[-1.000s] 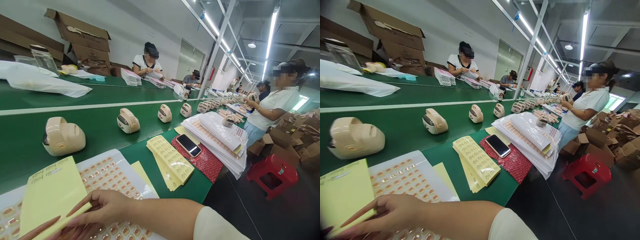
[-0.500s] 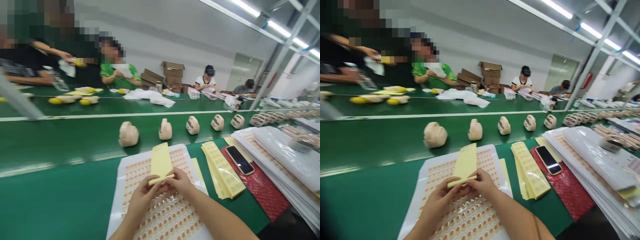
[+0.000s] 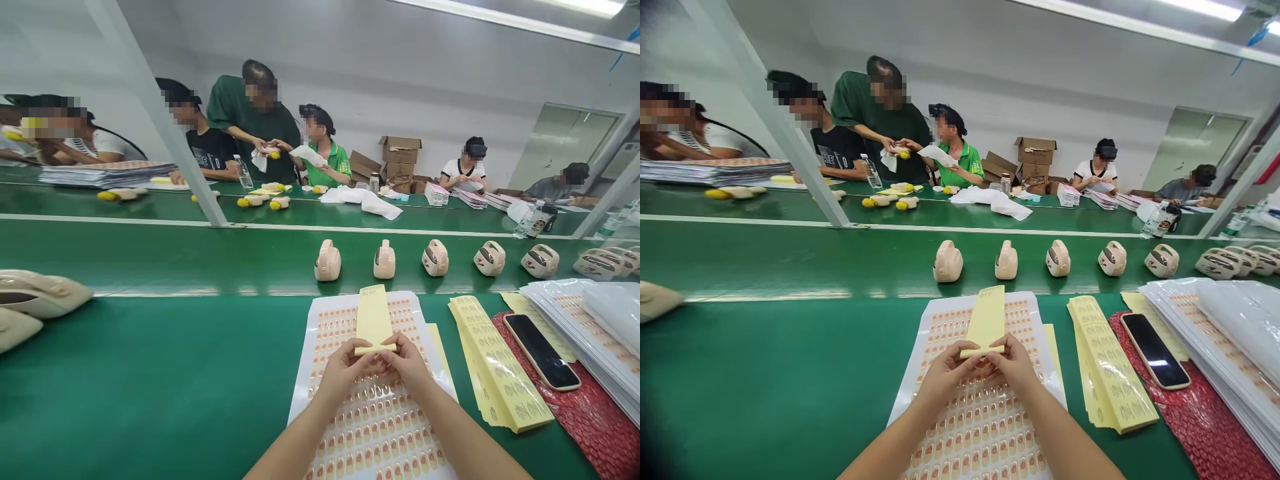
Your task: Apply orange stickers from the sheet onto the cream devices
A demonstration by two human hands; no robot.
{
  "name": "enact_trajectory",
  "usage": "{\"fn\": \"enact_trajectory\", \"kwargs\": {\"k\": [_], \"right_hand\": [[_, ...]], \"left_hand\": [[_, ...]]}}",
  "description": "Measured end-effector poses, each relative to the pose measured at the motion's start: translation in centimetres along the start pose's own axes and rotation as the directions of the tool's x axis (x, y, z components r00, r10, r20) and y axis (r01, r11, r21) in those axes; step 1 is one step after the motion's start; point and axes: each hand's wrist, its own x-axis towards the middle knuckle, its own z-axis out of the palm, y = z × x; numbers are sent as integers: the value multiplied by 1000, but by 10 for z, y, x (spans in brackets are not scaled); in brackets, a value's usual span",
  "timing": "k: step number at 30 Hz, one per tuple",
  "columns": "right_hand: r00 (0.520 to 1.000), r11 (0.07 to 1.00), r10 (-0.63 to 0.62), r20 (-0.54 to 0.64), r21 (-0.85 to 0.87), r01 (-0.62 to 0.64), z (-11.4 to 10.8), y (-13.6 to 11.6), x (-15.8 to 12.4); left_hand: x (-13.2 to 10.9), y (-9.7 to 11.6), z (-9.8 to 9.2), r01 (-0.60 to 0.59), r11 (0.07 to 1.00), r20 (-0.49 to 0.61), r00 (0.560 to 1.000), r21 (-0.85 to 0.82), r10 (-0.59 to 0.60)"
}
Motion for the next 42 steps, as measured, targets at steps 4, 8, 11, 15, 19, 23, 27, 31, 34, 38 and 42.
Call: {"fn": "enact_trajectory", "kwargs": {"k": [4,8,11,15,19,23,27,31,34,38,42], "right_hand": [[1000,1000,-6,-5,-3,6,0,1,1],[1000,1000,-8,0,-3,8,-1,4,3],[1000,1000,-10,0,-13,10,-1,5,3],[1000,999,-10,-4,-43,10,-1,5,2],[999,997,-33,2,-65,33,0,3,1],[997,993,-78,11,-89,78,-1,1,0],[990,983,-139,-3,-123,137,-3,2,1],[975,961,-220,-7,-175,216,-5,6,1],[964,943,-267,-12,-210,258,-6,10,1],[968,945,-249,0,-220,243,-6,15,1],[979,959,-200,32,-199,202,-7,15,3]], "left_hand": [[2,-4,-1,7,1000,6,1000,-26,-7],[3,-7,-3,17,1000,9,1000,-27,-16],[4,-7,-4,18,1000,14,1000,-10,-18],[3,-6,-4,25,1000,36,999,3,-25],[2,-4,-3,-4,1000,40,999,22,3],[-2,-2,-1,-85,993,66,995,81,79],[-7,4,0,-214,963,76,976,166,204],[-10,9,-1,-427,822,113,902,377,417],[-12,13,-3,-520,704,169,845,483,508],[-13,13,-2,-475,729,140,870,493,472],[-8,5,-2,-131,927,-26,988,351,149]]}}
